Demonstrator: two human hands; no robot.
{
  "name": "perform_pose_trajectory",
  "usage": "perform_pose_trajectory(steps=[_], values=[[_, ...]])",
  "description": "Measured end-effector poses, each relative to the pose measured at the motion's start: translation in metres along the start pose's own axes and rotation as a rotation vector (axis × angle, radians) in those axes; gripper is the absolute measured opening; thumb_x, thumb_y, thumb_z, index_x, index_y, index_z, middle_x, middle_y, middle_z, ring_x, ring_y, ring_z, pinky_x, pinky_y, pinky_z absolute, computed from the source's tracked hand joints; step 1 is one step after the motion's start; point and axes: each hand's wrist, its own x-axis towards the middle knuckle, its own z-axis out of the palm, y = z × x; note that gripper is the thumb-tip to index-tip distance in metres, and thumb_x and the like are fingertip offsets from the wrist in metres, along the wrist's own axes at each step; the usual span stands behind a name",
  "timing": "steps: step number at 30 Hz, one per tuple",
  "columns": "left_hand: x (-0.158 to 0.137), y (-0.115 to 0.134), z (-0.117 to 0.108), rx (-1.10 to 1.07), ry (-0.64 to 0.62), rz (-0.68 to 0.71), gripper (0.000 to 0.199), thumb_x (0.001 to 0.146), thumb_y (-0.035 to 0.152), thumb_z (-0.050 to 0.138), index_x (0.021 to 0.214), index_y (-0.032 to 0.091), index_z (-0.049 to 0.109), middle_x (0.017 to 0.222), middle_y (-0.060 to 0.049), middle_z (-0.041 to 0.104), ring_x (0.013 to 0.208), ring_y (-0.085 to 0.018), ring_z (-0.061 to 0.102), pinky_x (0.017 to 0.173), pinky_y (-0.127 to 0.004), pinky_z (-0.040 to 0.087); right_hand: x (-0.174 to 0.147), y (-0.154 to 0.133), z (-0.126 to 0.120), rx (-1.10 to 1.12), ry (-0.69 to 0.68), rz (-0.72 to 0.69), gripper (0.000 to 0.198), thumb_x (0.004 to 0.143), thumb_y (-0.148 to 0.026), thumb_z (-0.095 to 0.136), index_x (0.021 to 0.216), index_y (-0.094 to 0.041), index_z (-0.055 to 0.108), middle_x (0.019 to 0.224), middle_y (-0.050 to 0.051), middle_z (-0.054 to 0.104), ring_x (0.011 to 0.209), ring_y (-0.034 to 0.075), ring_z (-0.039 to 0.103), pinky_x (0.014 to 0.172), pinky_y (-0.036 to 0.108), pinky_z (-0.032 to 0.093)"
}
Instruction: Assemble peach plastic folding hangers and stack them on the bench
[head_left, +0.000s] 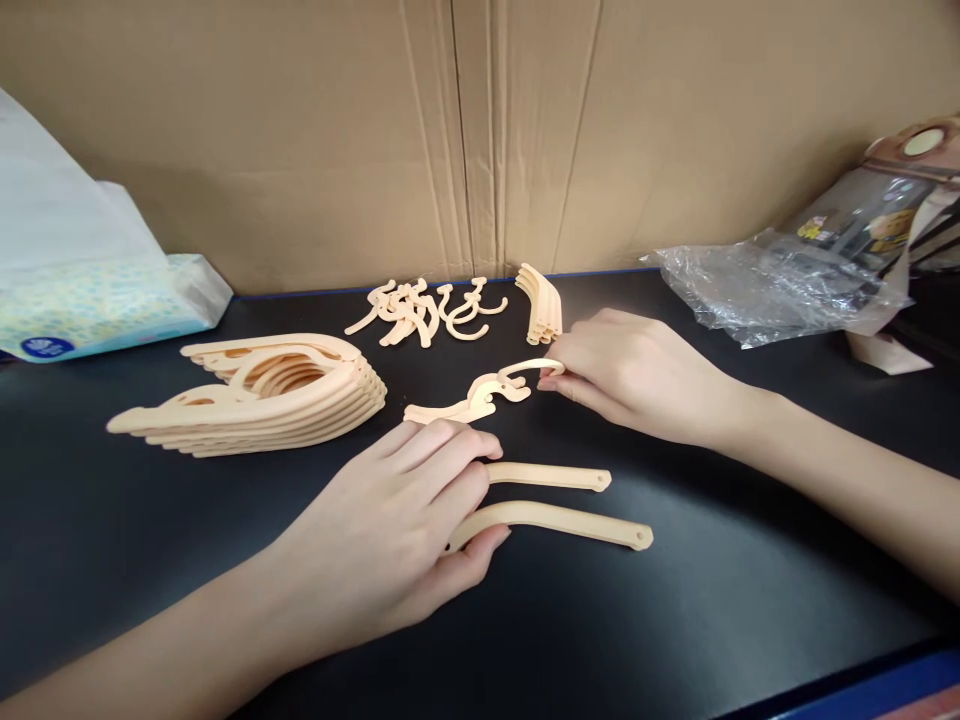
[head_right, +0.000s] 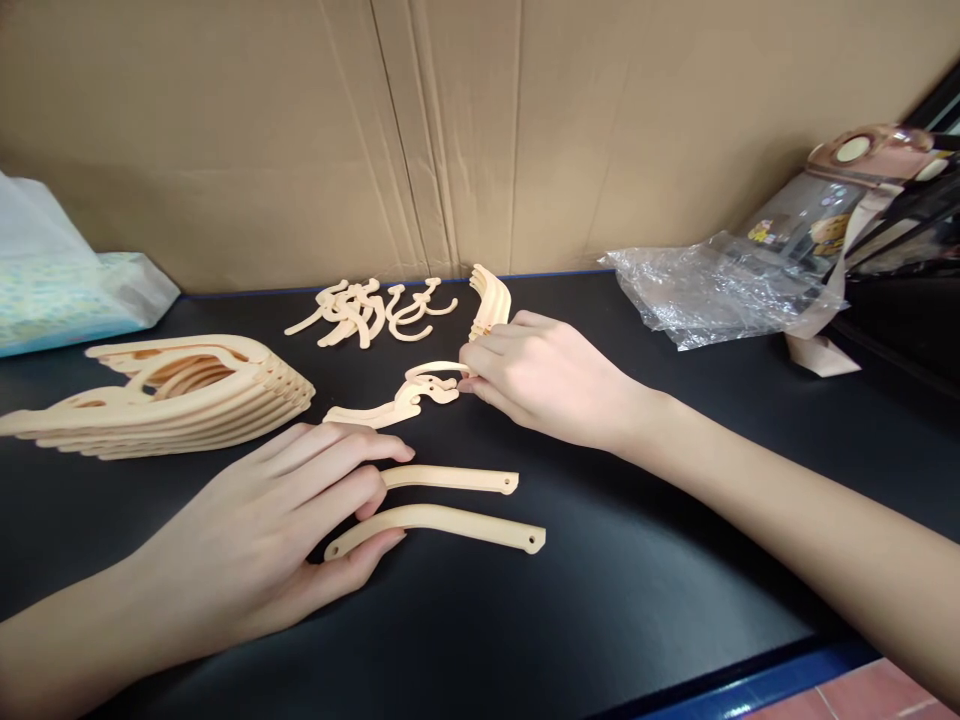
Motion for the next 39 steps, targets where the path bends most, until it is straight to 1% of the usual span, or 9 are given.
perform_pose_trajectory(steps=[9,14,19,22,24,27,29,33,39], values=[[0.0009,-0.0001,0.0003,0.016,-0.012,0.002,0.013,0.093,0.025,0.053,0.086,0.016,0.058,0.107,-0.009,0.065,0.099,-0.023,0.057,0.085,-0.038,0.045,0.0004,0.0003,0.0011,0.009,-0.030,0.002,0.029,0.100,-0.029,0.041,0.080,-0.016,0.059,0.070,0.003,0.059,0.063,0.016,0.048,0.068,0.030,0.033],[0.0020,-0.0013,0.0013,0.052,0.006,0.036,0.016,0.094,0.024,0.052,0.088,0.016,0.064,0.104,-0.007,0.065,0.096,-0.022,0.057,0.086,-0.037,0.043,0.0005,0.0009,0.0032,0.024,-0.064,0.000,0.031,0.101,-0.029,0.038,0.080,-0.016,0.057,0.072,0.003,0.060,0.063,0.016,0.047,0.068,0.030,0.032],[0.0037,0.0013,-0.0007,0.107,0.023,0.070,0.016,0.093,0.024,0.053,0.090,0.014,0.065,0.101,-0.007,0.067,0.093,-0.023,0.058,0.086,-0.038,0.042,0.0007,-0.0005,0.0036,0.032,-0.090,0.032,0.033,0.102,-0.031,0.036,0.081,-0.016,0.057,0.073,0.004,0.060,0.064,0.016,0.047,0.068,0.030,0.031],[0.0035,0.0019,-0.0010,0.090,0.018,0.063,0.014,0.093,0.025,0.055,0.092,0.013,0.062,0.102,-0.008,0.067,0.095,-0.023,0.058,0.087,-0.038,0.042,0.0008,-0.0015,0.0028,0.040,-0.101,0.047,0.033,0.102,-0.032,0.036,0.083,-0.016,0.057,0.074,0.004,0.060,0.063,0.016,0.046,0.066,0.030,0.030],[0.0023,0.0010,-0.0001,0.060,0.027,0.050,0.012,0.093,0.025,0.057,0.087,0.015,0.058,0.103,-0.008,0.066,0.097,-0.023,0.057,0.087,-0.038,0.041,0.0009,-0.0021,0.0020,0.048,-0.109,0.051,0.032,0.102,-0.032,0.036,0.083,-0.016,0.057,0.075,0.004,0.060,0.064,0.016,0.046,0.065,0.030,0.030],[0.0000,-0.0015,0.0012,0.007,0.048,0.016,0.020,0.093,0.028,0.059,0.078,0.017,0.050,0.102,-0.008,0.064,0.098,-0.022,0.056,0.084,-0.035,0.041,0.0009,-0.0028,0.0008,0.074,-0.133,0.067,0.031,0.102,-0.032,0.036,0.085,-0.016,0.057,0.075,0.004,0.060,0.066,0.017,0.048,0.065,0.030,0.030],[-0.0008,-0.0027,0.0013,-0.026,0.059,-0.023,0.023,0.093,0.029,0.059,0.077,0.018,0.047,0.098,-0.006,0.063,0.098,-0.021,0.055,0.082,-0.032,0.040,0.0008,-0.0032,0.0005,0.095,-0.148,0.079,0.030,0.102,-0.032,0.036,0.086,-0.016,0.057,0.074,0.004,0.060,0.066,0.017,0.049,0.065,0.030,0.030],[0.0002,-0.0027,-0.0003,-0.055,0.074,-0.077,0.024,0.095,0.029,0.056,0.077,0.018,0.044,0.089,-0.004,0.060,0.089,-0.017,0.055,0.076,-0.030,0.039,0.0002,-0.0034,0.0015,0.149,-0.152,0.089,0.030,0.102,-0.032,0.035,0.085,-0.017,0.053,0.072,0.002,0.058,0.063,0.016,0.048,0.062,0.029,0.029],[0.0018,-0.0012,-0.0015,-0.084,0.062,-0.120,0.028,0.098,0.030,0.049,0.075,0.019,0.038,0.095,-0.004,0.059,0.089,-0.018,0.053,0.074,-0.029,0.038,0.0005,-0.0040,0.0023,0.181,-0.163,0.112,0.028,0.102,-0.031,0.035,0.081,-0.019,0.048,0.070,0.001,0.054,0.062,0.015,0.046,0.060,0.028,0.028]])
